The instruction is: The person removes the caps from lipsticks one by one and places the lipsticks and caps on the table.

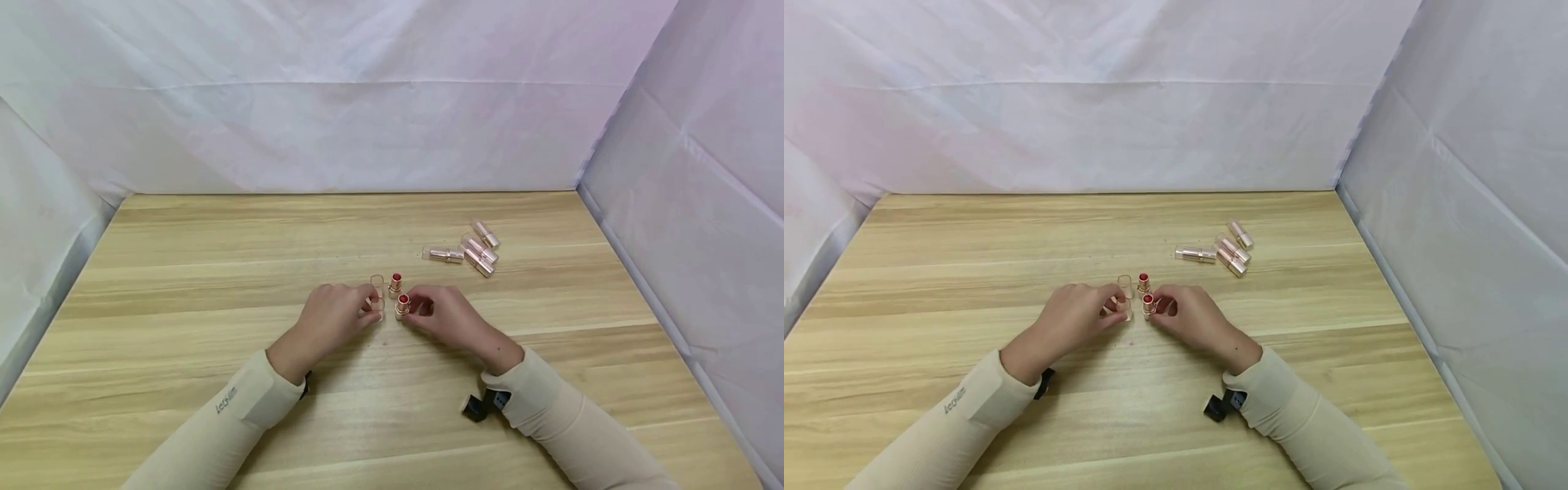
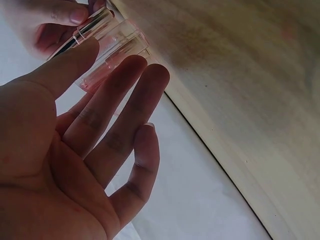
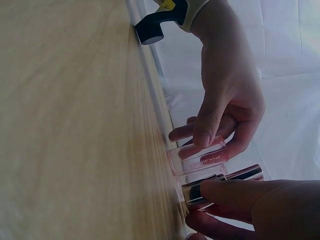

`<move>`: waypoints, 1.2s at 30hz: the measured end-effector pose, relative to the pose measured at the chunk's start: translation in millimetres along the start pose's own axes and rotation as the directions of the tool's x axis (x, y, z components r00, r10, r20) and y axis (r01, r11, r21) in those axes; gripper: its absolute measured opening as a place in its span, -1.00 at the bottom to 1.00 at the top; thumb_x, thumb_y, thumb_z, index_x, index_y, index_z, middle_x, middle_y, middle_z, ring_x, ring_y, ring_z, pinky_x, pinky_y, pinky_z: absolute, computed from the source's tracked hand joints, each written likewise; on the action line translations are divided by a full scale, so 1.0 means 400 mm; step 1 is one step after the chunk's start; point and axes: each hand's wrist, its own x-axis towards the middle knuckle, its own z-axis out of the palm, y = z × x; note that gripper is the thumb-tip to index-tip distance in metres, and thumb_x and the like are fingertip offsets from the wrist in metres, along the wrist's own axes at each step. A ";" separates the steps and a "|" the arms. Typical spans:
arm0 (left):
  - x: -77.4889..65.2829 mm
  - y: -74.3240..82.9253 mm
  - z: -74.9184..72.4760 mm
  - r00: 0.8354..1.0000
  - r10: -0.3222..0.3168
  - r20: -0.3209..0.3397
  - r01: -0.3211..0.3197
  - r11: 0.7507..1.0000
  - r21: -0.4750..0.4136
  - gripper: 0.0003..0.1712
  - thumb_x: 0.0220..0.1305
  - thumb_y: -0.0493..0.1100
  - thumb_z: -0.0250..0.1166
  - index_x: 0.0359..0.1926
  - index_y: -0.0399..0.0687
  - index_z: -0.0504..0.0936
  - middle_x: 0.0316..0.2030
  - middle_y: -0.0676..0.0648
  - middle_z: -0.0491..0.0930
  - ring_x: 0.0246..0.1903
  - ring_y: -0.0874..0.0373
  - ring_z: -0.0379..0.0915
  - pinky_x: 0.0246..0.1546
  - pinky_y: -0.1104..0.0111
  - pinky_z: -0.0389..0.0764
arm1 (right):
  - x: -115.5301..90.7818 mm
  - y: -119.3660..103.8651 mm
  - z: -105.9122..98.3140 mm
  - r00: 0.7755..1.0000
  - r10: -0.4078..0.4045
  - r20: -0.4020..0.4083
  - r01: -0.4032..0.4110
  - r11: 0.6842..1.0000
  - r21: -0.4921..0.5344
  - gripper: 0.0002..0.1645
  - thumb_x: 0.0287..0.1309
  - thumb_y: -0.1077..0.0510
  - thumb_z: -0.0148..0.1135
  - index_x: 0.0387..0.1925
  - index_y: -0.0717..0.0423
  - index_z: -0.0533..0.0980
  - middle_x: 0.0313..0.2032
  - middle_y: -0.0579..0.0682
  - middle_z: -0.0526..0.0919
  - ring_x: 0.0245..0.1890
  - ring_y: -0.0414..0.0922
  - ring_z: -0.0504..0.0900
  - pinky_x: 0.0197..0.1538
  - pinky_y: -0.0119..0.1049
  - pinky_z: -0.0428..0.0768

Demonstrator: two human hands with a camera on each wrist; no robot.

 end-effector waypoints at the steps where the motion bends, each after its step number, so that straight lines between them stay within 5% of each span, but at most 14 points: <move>1: 0.000 0.000 0.000 1.000 0.001 -0.002 -0.001 1.000 -0.001 -0.78 0.19 0.02 0.46 -0.19 0.08 0.72 -0.35 0.13 0.79 -0.30 0.19 0.73 -0.29 0.18 0.59 | 0.000 0.000 0.000 1.000 0.001 0.001 -0.001 1.000 -0.002 -0.84 0.14 0.18 0.45 -0.21 -0.03 0.67 -0.37 -0.16 0.71 -0.37 -0.28 0.62 -0.26 -0.39 0.61; 36: 0.005 -0.010 -0.003 1.000 -0.001 0.009 0.002 1.000 -0.013 -0.75 0.20 0.02 0.46 -0.17 0.02 0.70 -0.36 0.09 0.78 -0.33 0.18 0.72 -0.34 0.21 0.58 | 0.000 -0.025 -0.027 0.999 0.039 0.019 -0.037 0.998 -0.055 -0.76 0.20 0.14 0.41 -0.08 -0.02 0.66 -0.31 -0.16 0.72 -0.32 -0.25 0.64 -0.24 -0.35 0.61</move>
